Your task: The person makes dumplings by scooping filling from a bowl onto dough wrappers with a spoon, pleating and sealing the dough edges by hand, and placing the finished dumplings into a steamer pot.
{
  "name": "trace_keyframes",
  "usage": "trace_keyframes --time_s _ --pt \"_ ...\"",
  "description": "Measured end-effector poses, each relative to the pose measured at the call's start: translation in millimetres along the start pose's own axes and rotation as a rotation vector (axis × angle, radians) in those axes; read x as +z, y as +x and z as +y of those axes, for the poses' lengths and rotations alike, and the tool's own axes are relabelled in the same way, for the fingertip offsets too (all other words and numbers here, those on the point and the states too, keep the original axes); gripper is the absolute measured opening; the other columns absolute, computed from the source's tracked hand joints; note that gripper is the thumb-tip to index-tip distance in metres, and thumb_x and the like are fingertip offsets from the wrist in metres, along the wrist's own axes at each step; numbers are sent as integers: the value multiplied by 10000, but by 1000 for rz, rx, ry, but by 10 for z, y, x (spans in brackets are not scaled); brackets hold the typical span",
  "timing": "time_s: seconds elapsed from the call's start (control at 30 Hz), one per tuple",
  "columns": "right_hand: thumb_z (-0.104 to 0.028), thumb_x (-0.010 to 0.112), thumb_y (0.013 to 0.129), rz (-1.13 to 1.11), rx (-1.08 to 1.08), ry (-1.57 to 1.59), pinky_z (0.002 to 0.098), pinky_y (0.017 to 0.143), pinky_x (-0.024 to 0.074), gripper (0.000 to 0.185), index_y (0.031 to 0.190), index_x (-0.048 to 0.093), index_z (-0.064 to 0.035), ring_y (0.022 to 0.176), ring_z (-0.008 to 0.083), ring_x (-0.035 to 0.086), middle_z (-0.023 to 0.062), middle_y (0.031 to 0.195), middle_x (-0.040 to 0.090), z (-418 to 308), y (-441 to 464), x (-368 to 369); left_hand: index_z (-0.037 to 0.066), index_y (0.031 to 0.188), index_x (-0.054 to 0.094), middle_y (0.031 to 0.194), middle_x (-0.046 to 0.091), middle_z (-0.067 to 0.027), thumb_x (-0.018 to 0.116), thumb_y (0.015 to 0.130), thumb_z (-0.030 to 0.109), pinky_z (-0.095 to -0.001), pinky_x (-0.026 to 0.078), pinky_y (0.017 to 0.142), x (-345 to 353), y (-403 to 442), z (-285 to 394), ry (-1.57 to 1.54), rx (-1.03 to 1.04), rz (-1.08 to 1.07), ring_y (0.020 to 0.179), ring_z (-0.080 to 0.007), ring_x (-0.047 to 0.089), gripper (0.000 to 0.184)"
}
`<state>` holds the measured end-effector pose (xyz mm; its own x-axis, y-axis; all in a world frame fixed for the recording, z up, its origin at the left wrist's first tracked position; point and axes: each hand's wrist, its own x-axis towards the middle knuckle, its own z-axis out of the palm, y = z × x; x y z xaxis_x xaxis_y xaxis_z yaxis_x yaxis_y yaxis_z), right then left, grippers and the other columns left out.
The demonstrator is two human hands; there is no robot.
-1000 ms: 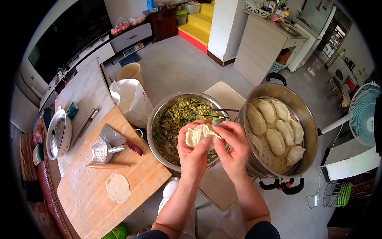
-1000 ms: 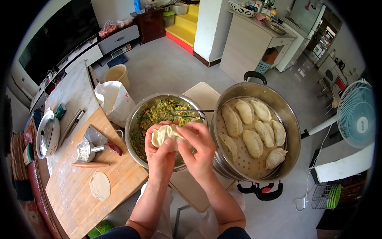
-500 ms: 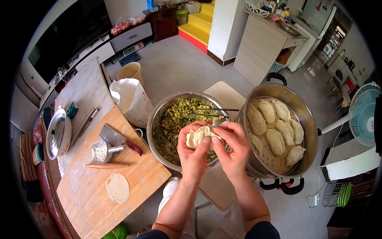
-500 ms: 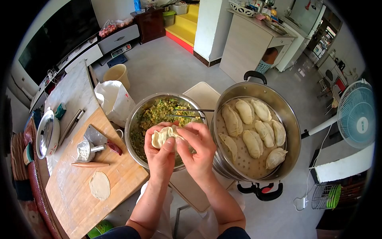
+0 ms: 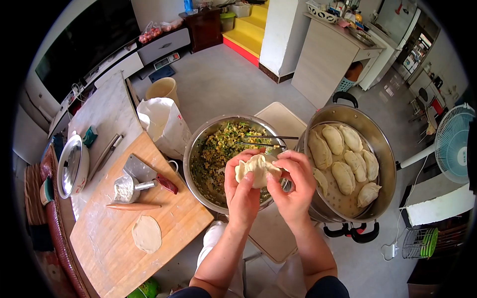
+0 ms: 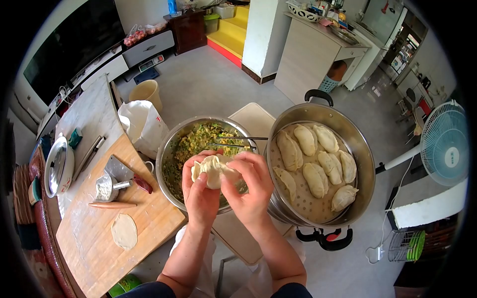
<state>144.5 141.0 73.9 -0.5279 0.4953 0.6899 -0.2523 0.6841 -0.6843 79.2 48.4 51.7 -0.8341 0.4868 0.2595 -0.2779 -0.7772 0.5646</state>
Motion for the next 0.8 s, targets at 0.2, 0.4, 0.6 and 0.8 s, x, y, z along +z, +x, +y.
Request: trace_keyframes --time_s 0.2,0.4,0.6,0.8 --pt "47 742 752 -4 12 -34 279 696 595 406 1134 613 8 1011 205 631 139 1191 566 -98 28 -4 80 1291 463 1365 484 -152 606 949 159 -468 405 1113 22 -11 -21 25 35 3 1356 -330 448 379" --pt "14 807 724 -175 184 98 303 712 594 547 1239 623 -16 1009 233 635 134 1176 579 -61 66 -91 62 1410 410 1410 483 -149 607 950 229 -487 394 1128 27 11 -8 -234 4 94 1380 -340 432 527" --pt "59 800 726 -146 268 270 300 760 589 519 1219 662 -24 1035 234 646 127 1194 573 40 19 -97 56 1383 466 1493 442 -136 741 841 60 -436 398 1133 -94 74 66 -110 -143 -87 1380 -262 446 608" --pt "23 810 733 -115 284 251 287 751 572 435 1149 693 -24 1001 212 638 107 1155 594 -30 36 -109 51 1427 433 1542 409 -111 797 756 -74 -393 421 1122 -100 107 158 134 -228 -177 1354 -215 477 774"
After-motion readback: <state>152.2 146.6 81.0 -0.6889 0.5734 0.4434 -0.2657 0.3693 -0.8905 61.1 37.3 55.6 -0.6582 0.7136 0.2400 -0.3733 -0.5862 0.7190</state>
